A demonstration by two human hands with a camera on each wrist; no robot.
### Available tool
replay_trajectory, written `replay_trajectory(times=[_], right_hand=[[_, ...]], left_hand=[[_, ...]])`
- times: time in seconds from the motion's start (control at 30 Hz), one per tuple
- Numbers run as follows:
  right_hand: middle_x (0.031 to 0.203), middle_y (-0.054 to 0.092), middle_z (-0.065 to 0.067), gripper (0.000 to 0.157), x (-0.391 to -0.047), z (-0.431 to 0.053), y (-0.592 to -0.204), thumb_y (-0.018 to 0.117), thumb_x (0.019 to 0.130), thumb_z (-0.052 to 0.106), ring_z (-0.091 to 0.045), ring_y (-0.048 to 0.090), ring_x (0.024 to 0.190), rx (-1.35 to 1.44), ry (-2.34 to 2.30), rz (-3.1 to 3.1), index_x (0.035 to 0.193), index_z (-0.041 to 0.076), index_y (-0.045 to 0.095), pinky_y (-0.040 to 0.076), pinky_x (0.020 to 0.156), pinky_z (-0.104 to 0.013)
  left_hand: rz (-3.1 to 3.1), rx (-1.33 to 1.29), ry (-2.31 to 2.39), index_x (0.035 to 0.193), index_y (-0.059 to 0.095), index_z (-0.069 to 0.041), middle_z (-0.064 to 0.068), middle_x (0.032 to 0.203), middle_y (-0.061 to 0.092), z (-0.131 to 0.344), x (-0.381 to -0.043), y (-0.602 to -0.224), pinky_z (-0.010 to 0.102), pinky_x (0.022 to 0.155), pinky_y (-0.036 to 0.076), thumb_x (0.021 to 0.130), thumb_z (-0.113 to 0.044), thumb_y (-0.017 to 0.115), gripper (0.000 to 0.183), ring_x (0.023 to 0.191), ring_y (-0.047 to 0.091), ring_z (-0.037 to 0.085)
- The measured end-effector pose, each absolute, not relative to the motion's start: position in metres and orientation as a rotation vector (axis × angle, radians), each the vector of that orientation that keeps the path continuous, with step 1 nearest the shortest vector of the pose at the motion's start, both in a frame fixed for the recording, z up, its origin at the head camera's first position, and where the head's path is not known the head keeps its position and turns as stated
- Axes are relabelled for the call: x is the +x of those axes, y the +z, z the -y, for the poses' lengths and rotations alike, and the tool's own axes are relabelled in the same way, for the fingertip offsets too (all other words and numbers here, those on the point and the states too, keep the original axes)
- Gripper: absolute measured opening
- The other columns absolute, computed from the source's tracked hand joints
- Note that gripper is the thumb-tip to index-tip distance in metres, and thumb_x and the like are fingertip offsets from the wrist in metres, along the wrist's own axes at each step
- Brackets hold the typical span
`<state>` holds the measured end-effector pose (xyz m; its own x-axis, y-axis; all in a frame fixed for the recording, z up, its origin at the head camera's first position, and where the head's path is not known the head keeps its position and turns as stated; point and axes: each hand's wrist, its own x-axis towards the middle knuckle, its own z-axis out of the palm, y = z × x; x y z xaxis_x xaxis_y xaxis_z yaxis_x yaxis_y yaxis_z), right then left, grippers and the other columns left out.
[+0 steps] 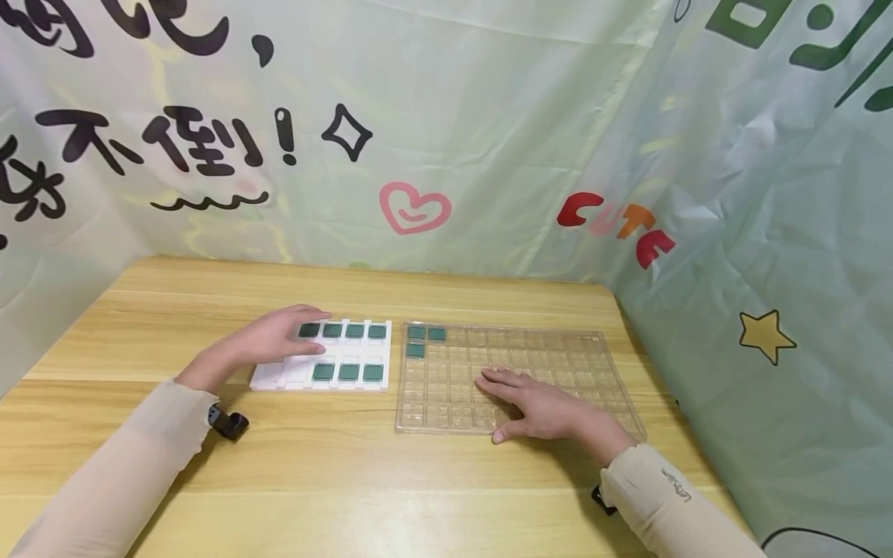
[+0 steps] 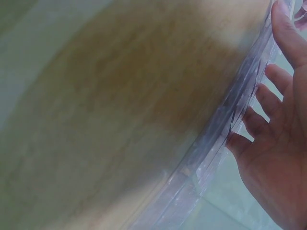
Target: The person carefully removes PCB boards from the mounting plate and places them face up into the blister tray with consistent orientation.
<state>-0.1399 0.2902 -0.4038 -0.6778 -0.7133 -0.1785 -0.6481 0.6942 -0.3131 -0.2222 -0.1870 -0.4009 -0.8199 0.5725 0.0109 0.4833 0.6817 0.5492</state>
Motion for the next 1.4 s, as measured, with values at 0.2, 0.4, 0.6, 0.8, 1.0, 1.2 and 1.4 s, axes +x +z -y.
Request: replay_trajectory(times=[0.2, 0.4, 0.6, 0.8, 1.0, 1.2, 1.4], right_hand=[[0.160, 0.022, -0.008, 0.090, -0.139, -0.291, -0.405, 0.062, 0.085, 0.062, -0.035, 0.023, 0.144, -1.058, -0.324, -2.606, 0.156, 0.018, 0.028, 0.029, 0.109, -0.058], [0.160, 0.022, -0.007, 0.091, -0.137, -0.289, -0.405, 0.063, 0.084, 0.061, -0.035, 0.022, 0.144, -1.037, -0.331, -2.594, 0.156, 0.017, 0.028, 0.028, 0.110, -0.057], [0.160, 0.022, -0.007, 0.090, -0.136, -0.288, -0.405, 0.063, 0.084, 0.061, -0.035, 0.023, 0.144, -1.041, -0.337, -2.599, 0.156, 0.017, 0.029, 0.029, 0.110, -0.057], [0.160, 0.024, -0.009, 0.089, -0.138, -0.289, -0.407, 0.064, 0.085, 0.059, -0.037, 0.025, 0.143, -1.075, -0.349, -2.609, 0.155, 0.017, 0.030, 0.030, 0.108, -0.059], [0.161, 0.022, -0.007, 0.090, -0.139, -0.290, -0.405, 0.062, 0.085, 0.062, -0.036, 0.022, 0.144, -1.046, -0.342, -2.611, 0.156, 0.019, 0.028, 0.029, 0.109, -0.059], [0.160, 0.023, -0.010, 0.089, -0.139, -0.289, -0.403, 0.063, 0.086, 0.059, -0.039, 0.023, 0.143, -1.056, -0.358, -2.610, 0.155, 0.015, 0.029, 0.029, 0.107, -0.061], [0.159, 0.023, -0.012, 0.088, -0.138, -0.289, -0.401, 0.063, 0.086, 0.057, -0.041, 0.023, 0.142, -1.061, -0.366, -2.606, 0.155, 0.014, 0.029, 0.028, 0.107, -0.063]], left_hand=[[-2.751, 0.814, 0.781, 0.145, 0.046, -0.003, 0.021, 0.146, 0.044, 0.196, -0.224, -0.402, 0.056, 0.108, 0.033, 0.089, -0.045, 0.070, 0.074, 0.133, 0.040, 0.040], [-2.747, 0.807, 0.765, 0.142, 0.050, -0.003, 0.020, 0.142, 0.048, 0.201, -0.226, -0.404, 0.056, 0.107, 0.034, 0.091, -0.038, 0.069, 0.065, 0.129, 0.044, 0.039], [-2.739, 0.794, 0.769, 0.139, 0.054, -0.003, 0.019, 0.138, 0.051, 0.203, -0.229, -0.405, 0.056, 0.106, 0.035, 0.093, -0.027, 0.068, 0.054, 0.127, 0.047, 0.039], [-2.768, 0.814, 0.748, 0.136, 0.056, -0.001, 0.021, 0.135, 0.053, 0.205, -0.233, -0.409, 0.056, 0.104, 0.038, 0.093, -0.025, 0.068, 0.050, 0.123, 0.050, 0.040], [-2.785, 0.798, 0.755, 0.133, 0.059, -0.003, 0.020, 0.133, 0.055, 0.205, -0.239, -0.412, 0.055, 0.102, 0.040, 0.094, -0.023, 0.067, 0.045, 0.121, 0.052, 0.038], [-2.805, 0.783, 0.764, 0.132, 0.061, -0.004, 0.019, 0.132, 0.056, 0.203, -0.241, -0.415, 0.054, 0.102, 0.040, 0.093, -0.025, 0.069, 0.045, 0.121, 0.052, 0.038], [-2.824, 0.752, 0.762, 0.130, 0.062, -0.004, 0.018, 0.132, 0.056, 0.201, -0.240, -0.415, 0.054, 0.101, 0.041, 0.093, -0.026, 0.069, 0.044, 0.120, 0.052, 0.038]])
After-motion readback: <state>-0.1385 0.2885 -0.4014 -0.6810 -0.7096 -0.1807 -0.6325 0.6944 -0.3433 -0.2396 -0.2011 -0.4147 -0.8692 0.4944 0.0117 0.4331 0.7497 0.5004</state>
